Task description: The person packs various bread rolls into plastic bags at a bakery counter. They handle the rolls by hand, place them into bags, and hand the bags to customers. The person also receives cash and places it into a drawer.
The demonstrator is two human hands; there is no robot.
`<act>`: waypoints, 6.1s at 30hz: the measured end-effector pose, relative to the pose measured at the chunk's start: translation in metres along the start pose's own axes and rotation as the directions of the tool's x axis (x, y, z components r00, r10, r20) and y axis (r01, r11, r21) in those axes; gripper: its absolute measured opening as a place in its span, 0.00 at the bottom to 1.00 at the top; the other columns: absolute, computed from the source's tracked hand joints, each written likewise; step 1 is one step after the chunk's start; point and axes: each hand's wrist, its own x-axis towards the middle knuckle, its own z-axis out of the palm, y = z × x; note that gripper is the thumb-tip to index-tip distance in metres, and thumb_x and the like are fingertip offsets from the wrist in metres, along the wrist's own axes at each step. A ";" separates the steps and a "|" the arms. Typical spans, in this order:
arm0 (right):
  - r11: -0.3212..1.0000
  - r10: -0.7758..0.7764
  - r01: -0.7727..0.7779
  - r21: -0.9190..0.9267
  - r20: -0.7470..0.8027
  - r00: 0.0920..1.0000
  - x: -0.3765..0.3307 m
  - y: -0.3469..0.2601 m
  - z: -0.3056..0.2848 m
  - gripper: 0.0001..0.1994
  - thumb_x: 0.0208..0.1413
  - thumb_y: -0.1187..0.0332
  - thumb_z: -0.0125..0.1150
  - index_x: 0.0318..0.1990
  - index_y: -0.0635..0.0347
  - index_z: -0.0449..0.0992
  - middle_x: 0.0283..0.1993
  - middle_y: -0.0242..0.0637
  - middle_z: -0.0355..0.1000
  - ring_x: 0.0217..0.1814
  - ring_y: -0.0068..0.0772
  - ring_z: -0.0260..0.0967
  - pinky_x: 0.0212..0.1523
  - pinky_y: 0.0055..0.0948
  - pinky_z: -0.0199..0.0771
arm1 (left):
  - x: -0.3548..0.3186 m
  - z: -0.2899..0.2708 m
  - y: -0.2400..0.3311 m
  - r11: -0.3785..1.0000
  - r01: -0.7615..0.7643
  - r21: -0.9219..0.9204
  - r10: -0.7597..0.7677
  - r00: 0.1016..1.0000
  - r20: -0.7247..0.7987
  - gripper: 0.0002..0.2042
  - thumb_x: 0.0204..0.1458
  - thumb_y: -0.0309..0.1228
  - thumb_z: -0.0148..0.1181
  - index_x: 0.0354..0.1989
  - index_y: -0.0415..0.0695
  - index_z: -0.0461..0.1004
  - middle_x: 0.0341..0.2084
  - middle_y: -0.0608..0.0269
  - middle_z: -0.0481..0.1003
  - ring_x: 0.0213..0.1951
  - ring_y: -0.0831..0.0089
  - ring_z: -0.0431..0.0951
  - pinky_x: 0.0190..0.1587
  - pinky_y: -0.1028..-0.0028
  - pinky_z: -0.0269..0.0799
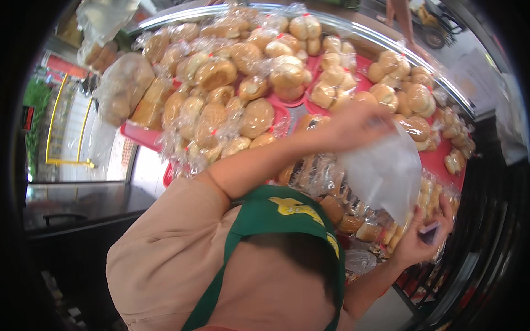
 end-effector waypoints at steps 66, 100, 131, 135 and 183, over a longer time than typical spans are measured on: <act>-0.066 -0.073 -0.590 0.804 0.586 0.807 -0.001 -0.085 0.026 0.14 0.57 0.73 0.53 0.50 0.64 0.68 0.56 0.43 0.66 0.56 0.42 0.66 0.60 0.44 0.65 | -0.067 -0.068 -0.083 0.484 0.538 -0.691 -0.758 0.652 -0.023 0.22 0.53 0.28 0.58 0.58 0.40 0.70 0.46 0.44 0.77 0.49 0.53 0.77 0.52 0.64 0.71; 0.170 0.180 -0.501 0.848 0.473 0.862 0.079 -0.147 0.040 0.28 0.56 0.74 0.51 0.66 0.72 0.60 0.65 0.50 0.62 0.66 0.38 0.62 0.65 0.31 0.60 | -0.216 -0.265 -0.117 0.489 0.636 0.597 -0.426 0.771 -0.473 0.31 0.45 0.31 0.63 0.62 0.43 0.63 0.49 0.38 0.73 0.50 0.50 0.76 0.53 0.56 0.73; -0.105 0.242 -0.489 0.866 0.499 0.832 0.073 -0.074 0.000 0.21 0.58 0.65 0.53 0.59 0.61 0.66 0.55 0.52 0.70 0.58 0.46 0.69 0.60 0.46 0.69 | -0.222 -0.289 -0.122 0.361 0.779 0.513 -0.291 0.617 -0.731 0.37 0.44 0.36 0.69 0.65 0.46 0.60 0.53 0.42 0.72 0.55 0.44 0.71 0.57 0.55 0.68; -0.316 0.127 -0.468 0.825 0.526 0.841 0.078 -0.095 0.011 0.21 0.57 0.70 0.51 0.60 0.58 0.66 0.54 0.51 0.71 0.55 0.47 0.71 0.60 0.46 0.69 | -0.263 -0.302 -0.185 0.209 0.882 0.423 -0.469 0.470 -0.748 0.48 0.34 0.41 0.74 0.69 0.52 0.55 0.55 0.43 0.70 0.55 0.44 0.71 0.58 0.54 0.68; 0.315 0.354 -0.565 0.763 0.457 0.816 0.045 -0.165 -0.022 0.26 0.57 0.70 0.46 0.65 0.63 0.60 0.68 0.53 0.57 0.68 0.51 0.60 0.66 0.47 0.62 | 0.000 -0.099 0.014 0.783 0.611 -0.114 -0.472 0.704 0.531 0.29 0.42 0.37 0.67 0.56 0.45 0.72 0.46 0.43 0.76 0.48 0.59 0.76 0.49 0.65 0.72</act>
